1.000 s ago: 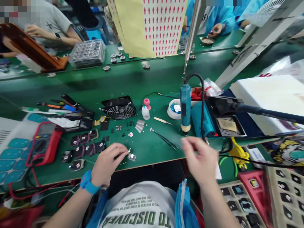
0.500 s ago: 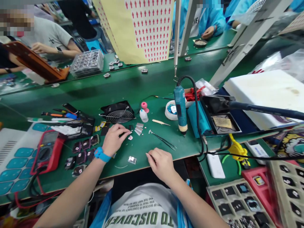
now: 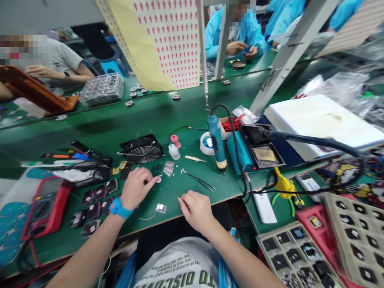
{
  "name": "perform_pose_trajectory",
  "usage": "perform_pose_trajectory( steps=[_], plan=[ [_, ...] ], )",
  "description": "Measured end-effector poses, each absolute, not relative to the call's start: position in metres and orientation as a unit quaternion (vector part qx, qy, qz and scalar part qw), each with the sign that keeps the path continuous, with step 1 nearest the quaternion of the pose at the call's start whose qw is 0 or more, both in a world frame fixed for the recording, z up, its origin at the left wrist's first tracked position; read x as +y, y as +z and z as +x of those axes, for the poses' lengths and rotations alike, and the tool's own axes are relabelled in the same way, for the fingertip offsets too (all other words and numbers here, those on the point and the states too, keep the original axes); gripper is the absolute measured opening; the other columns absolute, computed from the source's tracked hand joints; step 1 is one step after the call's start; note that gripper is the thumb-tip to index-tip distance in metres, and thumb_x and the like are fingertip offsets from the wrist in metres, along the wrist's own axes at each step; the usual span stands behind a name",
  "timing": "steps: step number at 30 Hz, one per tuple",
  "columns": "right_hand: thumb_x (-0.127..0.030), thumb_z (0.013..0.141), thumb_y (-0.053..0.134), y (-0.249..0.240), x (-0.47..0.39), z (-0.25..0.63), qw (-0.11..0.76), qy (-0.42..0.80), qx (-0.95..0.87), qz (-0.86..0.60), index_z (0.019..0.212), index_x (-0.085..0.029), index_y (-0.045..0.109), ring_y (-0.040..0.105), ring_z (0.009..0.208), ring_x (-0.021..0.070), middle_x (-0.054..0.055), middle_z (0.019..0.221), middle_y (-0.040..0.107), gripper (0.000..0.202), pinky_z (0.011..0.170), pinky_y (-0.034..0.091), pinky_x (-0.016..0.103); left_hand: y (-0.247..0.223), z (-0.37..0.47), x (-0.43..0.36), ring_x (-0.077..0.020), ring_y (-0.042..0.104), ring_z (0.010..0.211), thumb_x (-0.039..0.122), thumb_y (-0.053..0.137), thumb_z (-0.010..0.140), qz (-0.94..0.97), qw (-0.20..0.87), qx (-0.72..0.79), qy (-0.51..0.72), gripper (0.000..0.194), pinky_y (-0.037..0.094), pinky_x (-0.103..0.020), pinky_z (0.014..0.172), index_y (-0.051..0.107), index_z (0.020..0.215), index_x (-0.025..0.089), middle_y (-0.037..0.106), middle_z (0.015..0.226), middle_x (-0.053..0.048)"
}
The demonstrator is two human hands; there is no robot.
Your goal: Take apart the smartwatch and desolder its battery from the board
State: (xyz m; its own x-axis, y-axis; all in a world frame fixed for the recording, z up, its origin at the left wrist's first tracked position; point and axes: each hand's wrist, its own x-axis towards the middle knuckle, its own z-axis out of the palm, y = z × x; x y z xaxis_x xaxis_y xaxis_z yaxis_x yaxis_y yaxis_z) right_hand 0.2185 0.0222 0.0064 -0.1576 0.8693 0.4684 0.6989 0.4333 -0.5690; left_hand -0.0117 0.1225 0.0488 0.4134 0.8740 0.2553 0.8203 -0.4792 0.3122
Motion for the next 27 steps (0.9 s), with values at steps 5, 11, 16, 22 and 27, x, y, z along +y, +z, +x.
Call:
perform_pose_trajectory(
  steps=[5, 11, 16, 22, 27],
  plan=[
    [-0.028, 0.105, 0.049, 0.004, 0.025, 0.217, 0.371, 0.089, -0.756, -0.532, 0.080, -0.021, 0.065, 0.059, 0.058, 0.0119, 0.000, 0.066, 0.062, 0.030, 0.059, 0.039, 0.025, 0.054, -0.024, 0.084, -0.0171, 0.069, 0.079, 0.036, 0.062, 0.098, 0.872, 0.234, 0.395, 0.169, 0.017, 0.056, -0.029, 0.072, 0.068, 0.088, 0.023, 0.070, 0.091, -0.001],
    [-0.025, 0.104, 0.050, 0.003, 0.023, 0.217, 0.366, 0.091, -0.756, -0.535, 0.080, -0.021, 0.065, 0.058, 0.058, 0.0124, 0.001, 0.067, 0.063, 0.028, 0.060, 0.038, 0.026, 0.057, -0.029, 0.059, -0.0195, 0.070, 0.087, 0.029, 0.063, 0.097, 0.891, 0.164, 0.391, 0.162, 0.011, 0.056, -0.033, 0.077, 0.071, 0.104, 0.027, 0.071, 0.098, 0.000],
    [-0.026, 0.104, 0.049, 0.003, 0.023, 0.217, 0.370, 0.084, -0.760, -0.528, 0.079, -0.021, 0.065, 0.057, 0.057, 0.0129, 0.001, 0.066, 0.062, 0.031, 0.059, 0.038, 0.028, 0.061, -0.020, 0.098, -0.0232, 0.063, 0.082, 0.024, 0.056, 0.100, 0.876, 0.029, 0.456, 0.156, 0.018, 0.047, -0.037, 0.071, 0.073, 0.091, 0.023, 0.069, 0.089, -0.005],
    [-0.026, 0.106, 0.047, 0.005, 0.022, 0.217, 0.378, 0.064, -0.759, -0.525, 0.079, -0.020, 0.065, 0.057, 0.057, 0.0123, 0.001, 0.066, 0.061, 0.033, 0.059, 0.040, 0.027, 0.059, -0.003, 0.143, -0.0257, 0.056, 0.083, 0.020, 0.065, 0.094, 0.881, -0.006, 0.468, 0.067, 0.014, 0.041, -0.037, 0.069, 0.072, 0.082, 0.023, 0.066, 0.084, -0.006],
    [-0.025, 0.106, 0.047, 0.005, 0.022, 0.216, 0.391, 0.053, -0.757, -0.521, 0.078, -0.020, 0.064, 0.058, 0.057, 0.0121, 0.000, 0.066, 0.062, 0.033, 0.059, 0.040, 0.026, 0.057, 0.002, 0.146, -0.0248, 0.054, 0.082, 0.017, 0.061, 0.094, 0.884, -0.005, 0.465, 0.044, 0.022, 0.040, -0.037, 0.070, 0.067, 0.073, 0.021, 0.061, 0.078, -0.005]
  ],
)
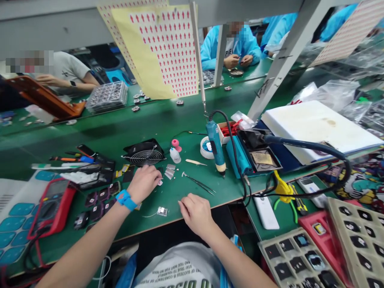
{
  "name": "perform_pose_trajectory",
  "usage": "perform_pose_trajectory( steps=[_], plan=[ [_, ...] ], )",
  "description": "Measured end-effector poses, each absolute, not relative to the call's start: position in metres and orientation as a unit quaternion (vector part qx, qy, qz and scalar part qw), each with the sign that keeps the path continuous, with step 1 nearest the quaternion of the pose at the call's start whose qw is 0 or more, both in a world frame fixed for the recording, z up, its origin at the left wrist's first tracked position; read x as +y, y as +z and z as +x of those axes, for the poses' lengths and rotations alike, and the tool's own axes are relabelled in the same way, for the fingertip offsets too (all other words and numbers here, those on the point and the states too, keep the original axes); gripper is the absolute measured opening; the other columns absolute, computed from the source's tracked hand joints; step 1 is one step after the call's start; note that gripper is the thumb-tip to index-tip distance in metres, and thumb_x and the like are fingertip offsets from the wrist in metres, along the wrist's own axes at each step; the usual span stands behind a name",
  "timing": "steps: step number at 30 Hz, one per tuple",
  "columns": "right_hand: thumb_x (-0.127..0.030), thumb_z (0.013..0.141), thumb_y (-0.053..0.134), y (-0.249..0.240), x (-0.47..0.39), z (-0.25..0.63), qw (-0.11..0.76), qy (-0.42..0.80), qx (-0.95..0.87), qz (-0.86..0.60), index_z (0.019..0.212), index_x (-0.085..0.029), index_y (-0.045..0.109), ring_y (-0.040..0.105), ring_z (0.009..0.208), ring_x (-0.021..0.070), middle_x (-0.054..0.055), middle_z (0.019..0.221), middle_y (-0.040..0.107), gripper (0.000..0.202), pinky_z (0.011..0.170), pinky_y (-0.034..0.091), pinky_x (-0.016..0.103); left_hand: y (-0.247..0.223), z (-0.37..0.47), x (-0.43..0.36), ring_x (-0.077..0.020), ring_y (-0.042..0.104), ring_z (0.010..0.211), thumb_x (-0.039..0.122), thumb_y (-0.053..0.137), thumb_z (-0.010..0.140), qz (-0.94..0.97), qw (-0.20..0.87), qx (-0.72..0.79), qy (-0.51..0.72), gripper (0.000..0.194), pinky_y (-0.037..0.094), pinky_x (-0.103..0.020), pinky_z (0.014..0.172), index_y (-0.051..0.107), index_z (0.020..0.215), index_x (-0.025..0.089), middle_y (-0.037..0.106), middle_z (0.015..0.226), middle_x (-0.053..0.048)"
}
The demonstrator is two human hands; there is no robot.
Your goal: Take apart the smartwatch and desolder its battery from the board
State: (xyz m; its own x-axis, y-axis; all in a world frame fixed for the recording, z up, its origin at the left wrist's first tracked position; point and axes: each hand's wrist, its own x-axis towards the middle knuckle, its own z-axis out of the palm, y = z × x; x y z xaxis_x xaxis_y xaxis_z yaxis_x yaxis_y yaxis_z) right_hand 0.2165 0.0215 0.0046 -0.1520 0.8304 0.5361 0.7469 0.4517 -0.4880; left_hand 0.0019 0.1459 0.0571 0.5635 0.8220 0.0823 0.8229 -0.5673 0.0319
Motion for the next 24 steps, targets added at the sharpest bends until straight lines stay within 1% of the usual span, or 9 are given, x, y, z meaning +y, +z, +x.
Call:
perform_pose_trajectory(
  steps=[4, 7, 10, 15, 18, 21, 24],
  plan=[
    [-0.024, 0.106, 0.049, 0.001, 0.019, 0.217, 0.399, 0.051, -0.762, -0.507, 0.081, -0.020, 0.063, 0.060, 0.058, 0.0126, 0.000, 0.068, 0.063, 0.029, 0.060, 0.041, 0.025, 0.058, 0.006, 0.137, -0.0254, 0.054, 0.086, 0.016, 0.063, 0.093, -0.872, -0.002, -0.487, -0.040, 0.020, 0.040, -0.039, 0.075, 0.065, 0.074, 0.020, 0.062, 0.081, -0.005],
    [-0.024, 0.105, 0.051, -0.001, 0.017, 0.219, 0.401, 0.051, -0.771, -0.492, 0.083, -0.019, 0.064, 0.059, 0.058, 0.0126, 0.000, 0.068, 0.062, 0.026, 0.061, 0.042, 0.025, 0.060, 0.010, 0.127, -0.0264, 0.055, 0.093, 0.019, 0.063, 0.096, -0.855, -0.006, -0.516, -0.056, 0.016, 0.040, -0.040, 0.081, 0.066, 0.080, 0.019, 0.064, 0.089, -0.007],
    [-0.023, 0.104, 0.054, -0.001, 0.016, 0.221, 0.398, 0.050, -0.783, -0.476, 0.083, -0.019, 0.064, 0.058, 0.057, 0.0125, 0.000, 0.067, 0.061, 0.024, 0.061, 0.042, 0.025, 0.063, 0.008, 0.113, -0.0251, 0.056, 0.097, 0.020, 0.061, 0.098, -0.830, -0.012, -0.550, -0.087, 0.013, 0.039, -0.039, 0.084, 0.067, 0.087, 0.019, 0.065, 0.095, -0.006],
    [-0.024, 0.104, 0.055, -0.001, 0.014, 0.222, 0.392, 0.042, -0.796, -0.459, 0.085, -0.019, 0.063, 0.059, 0.058, 0.0124, -0.001, 0.068, 0.062, 0.022, 0.062, 0.044, 0.024, 0.064, -0.014, 0.081, -0.0218, 0.056, 0.096, 0.022, 0.060, 0.100, -0.790, -0.022, -0.598, -0.131, 0.013, 0.039, -0.036, 0.084, 0.068, 0.091, 0.021, 0.066, 0.096, -0.003],
    [-0.027, 0.105, 0.055, -0.002, 0.013, 0.221, 0.385, 0.030, -0.799, -0.460, 0.086, -0.019, 0.063, 0.061, 0.059, 0.0125, 0.000, 0.069, 0.063, 0.022, 0.062, 0.044, 0.024, 0.060, -0.036, 0.069, -0.0222, 0.057, 0.093, 0.021, 0.061, 0.100, -0.771, -0.021, -0.622, -0.138, 0.013, 0.040, -0.036, 0.082, 0.069, 0.090, 0.020, 0.066, 0.095, -0.004],
    [-0.027, 0.105, 0.054, -0.003, 0.013, 0.220, 0.379, 0.020, -0.801, -0.464, 0.085, -0.019, 0.063, 0.061, 0.059, 0.0127, 0.000, 0.069, 0.063, 0.023, 0.062, 0.044, 0.024, 0.054, -0.052, 0.070, -0.0226, 0.057, 0.090, 0.020, 0.062, 0.098, -0.762, -0.020, -0.633, -0.131, 0.012, 0.041, -0.038, 0.082, 0.069, 0.088, 0.019, 0.066, 0.093, -0.005],
    [-0.027, 0.105, 0.054, -0.003, 0.012, 0.219, 0.376, 0.014, -0.800, -0.467, 0.085, -0.019, 0.063, 0.061, 0.060, 0.0127, 0.000, 0.069, 0.063, 0.023, 0.062, 0.044, 0.024, 0.049, -0.057, 0.078, -0.0233, 0.057, 0.092, 0.019, 0.064, 0.097, -0.769, -0.025, -0.628, -0.115, 0.010, 0.041, -0.038, 0.083, 0.069, 0.087, 0.019, 0.066, 0.093, -0.005]
  ],
)
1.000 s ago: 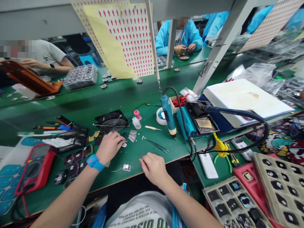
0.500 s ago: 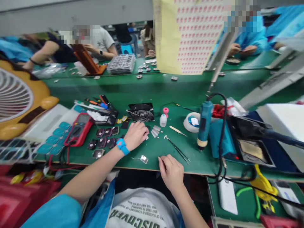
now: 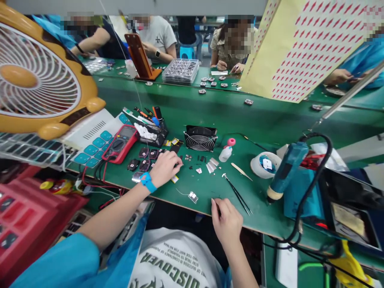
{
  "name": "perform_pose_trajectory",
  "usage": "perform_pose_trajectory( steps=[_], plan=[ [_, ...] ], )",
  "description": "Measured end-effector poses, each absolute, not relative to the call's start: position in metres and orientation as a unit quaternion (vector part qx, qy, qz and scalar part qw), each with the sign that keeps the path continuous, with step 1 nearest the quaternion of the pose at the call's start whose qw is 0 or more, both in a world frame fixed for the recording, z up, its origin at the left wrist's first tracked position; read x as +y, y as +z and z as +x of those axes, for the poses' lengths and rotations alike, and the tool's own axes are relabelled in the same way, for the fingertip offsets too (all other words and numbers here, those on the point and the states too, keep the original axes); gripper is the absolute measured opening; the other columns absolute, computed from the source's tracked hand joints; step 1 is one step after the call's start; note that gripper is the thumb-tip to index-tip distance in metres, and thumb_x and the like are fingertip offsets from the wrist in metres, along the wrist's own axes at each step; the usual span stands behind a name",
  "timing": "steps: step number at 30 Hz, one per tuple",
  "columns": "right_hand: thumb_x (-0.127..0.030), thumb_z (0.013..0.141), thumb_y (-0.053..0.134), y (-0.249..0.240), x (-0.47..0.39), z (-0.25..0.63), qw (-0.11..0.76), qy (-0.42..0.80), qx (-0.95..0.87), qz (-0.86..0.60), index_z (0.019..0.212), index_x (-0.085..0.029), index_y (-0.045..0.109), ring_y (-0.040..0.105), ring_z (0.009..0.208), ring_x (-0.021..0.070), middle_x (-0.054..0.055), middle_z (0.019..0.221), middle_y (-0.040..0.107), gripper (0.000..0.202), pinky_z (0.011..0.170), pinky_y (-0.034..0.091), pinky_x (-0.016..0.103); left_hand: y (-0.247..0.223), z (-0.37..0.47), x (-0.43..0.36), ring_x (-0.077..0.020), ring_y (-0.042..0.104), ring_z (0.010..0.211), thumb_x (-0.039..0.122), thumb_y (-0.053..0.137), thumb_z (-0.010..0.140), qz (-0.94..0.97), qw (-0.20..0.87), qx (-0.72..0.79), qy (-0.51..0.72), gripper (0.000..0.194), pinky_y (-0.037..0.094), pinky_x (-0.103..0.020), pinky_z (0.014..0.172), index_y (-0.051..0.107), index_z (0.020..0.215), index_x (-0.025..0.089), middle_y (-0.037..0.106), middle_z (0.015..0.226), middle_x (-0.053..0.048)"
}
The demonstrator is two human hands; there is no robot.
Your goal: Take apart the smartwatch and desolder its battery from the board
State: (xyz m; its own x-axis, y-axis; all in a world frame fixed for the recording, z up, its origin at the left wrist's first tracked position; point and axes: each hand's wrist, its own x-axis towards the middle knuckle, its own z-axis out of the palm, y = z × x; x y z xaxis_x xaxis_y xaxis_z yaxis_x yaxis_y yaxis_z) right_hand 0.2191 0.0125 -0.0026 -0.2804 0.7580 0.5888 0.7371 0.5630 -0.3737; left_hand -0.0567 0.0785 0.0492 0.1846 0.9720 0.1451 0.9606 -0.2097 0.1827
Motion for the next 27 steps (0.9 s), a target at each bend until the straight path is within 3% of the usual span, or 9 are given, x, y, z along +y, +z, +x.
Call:
perform_pose_trajectory(
  steps=[13, 27],
  plan=[
    [-0.023, 0.104, 0.056, -0.001, 0.014, 0.219, 0.373, 0.013, -0.800, -0.470, 0.085, -0.019, 0.063, 0.060, 0.059, 0.0125, -0.001, 0.069, 0.063, 0.020, 0.062, 0.044, 0.025, 0.055, -0.055, 0.094, -0.0255, 0.054, 0.095, 0.023, 0.062, 0.099, 0.799, 0.025, 0.600, 0.020, 0.017, 0.036, -0.038, 0.079, 0.072, 0.087, 0.020, 0.064, 0.090, -0.007],
    [-0.022, 0.103, 0.057, 0.001, 0.013, 0.218, 0.373, 0.016, -0.794, -0.480, 0.085, -0.020, 0.064, 0.060, 0.059, 0.0125, 0.000, 0.068, 0.063, 0.019, 0.061, 0.045, 0.025, 0.047, -0.051, 0.092, -0.0269, 0.057, 0.093, 0.021, 0.054, 0.100, 0.781, 0.009, 0.623, 0.046, 0.022, 0.041, -0.043, 0.081, 0.073, 0.089, 0.019, 0.066, 0.092, -0.009]
  ],
)
